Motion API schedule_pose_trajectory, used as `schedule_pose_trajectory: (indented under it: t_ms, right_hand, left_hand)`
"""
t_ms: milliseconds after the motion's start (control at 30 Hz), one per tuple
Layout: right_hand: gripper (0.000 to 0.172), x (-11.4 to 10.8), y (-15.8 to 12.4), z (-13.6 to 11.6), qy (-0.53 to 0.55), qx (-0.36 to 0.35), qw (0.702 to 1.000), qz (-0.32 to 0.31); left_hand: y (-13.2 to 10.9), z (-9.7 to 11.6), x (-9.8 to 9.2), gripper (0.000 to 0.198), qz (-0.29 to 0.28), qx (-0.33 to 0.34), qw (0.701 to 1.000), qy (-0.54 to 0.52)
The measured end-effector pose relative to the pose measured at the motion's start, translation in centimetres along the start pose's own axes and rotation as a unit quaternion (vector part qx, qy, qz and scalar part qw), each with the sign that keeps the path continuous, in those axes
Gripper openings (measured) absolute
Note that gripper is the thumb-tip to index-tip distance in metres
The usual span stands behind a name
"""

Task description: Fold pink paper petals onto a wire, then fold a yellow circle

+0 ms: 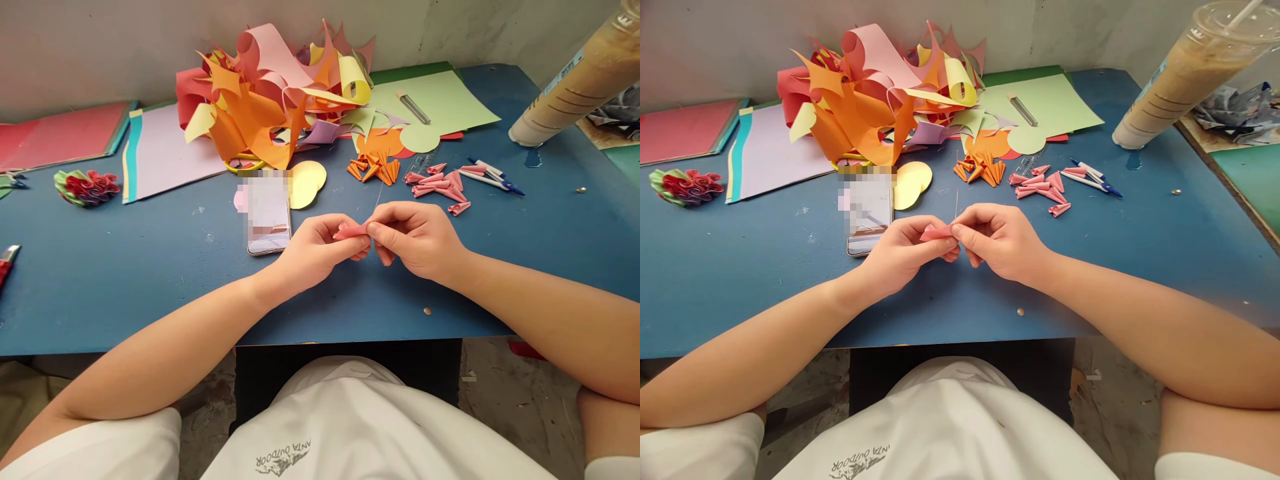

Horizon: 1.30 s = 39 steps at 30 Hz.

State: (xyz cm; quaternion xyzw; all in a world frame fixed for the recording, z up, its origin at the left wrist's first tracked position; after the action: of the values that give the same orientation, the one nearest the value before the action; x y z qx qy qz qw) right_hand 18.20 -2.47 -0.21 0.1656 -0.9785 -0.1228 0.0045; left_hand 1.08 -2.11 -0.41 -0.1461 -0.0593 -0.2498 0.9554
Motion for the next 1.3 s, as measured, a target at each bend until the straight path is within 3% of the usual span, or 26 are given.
schedule_pose_trajectory:
  t_ms: [233,500,767,967,1167,1300]
  right_hand:
    - [0.025,-0.1,-0.2,-0.2,0.021,-0.01,1.0,-0.02]
    - [0.023,-0.2,0.0,-0.1,-0.019,-0.009,1.0,0.024]
    - [0.007,-0.2,0.2,-0.3,-0.044,-0.037,0.998,-0.013]
    - [0.009,-0.2,0.0,0.3,-0.006,-0.003,1.0,-0.02]
    - [0.007,-0.2,0.2,0.2,0.033,-0.045,0.998,-0.008]
    - [0.008,-0.2,0.3,0.3,0.033,-0.026,0.999,-0.013]
  left_hand:
    - [-0.4,0.4,-0.1,0.021,0.032,-0.001,0.999,0.044]
    - [-0.6,0.4,-0.6,0.021,0.075,0.043,0.983,0.163]
    - [-0.2,0.4,-0.6,0.012,0.043,0.029,0.991,0.126]
    - [-0.2,0.3,-0.7,0.019,0.059,0.035,0.987,0.145]
    - [-0.3,0.9,-0.5,0.018,0.055,0.024,0.995,0.084]
    - [-0.2,1.0,-0.5,0.018,0.048,-0.001,0.996,0.073]
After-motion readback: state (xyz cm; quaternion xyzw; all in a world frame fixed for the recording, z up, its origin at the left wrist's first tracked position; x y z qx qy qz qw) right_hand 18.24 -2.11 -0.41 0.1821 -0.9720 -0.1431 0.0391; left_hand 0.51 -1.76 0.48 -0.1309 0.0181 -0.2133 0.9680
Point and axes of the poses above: each hand's wrist, its own y-axis towards the middle knuckle, its own x-axis out of the palm, z = x × y, the point moved 3 cm from there along y, towards the middle knuckle, and after that the axes turned 6 degrees about -x, right-handed, at the moved point
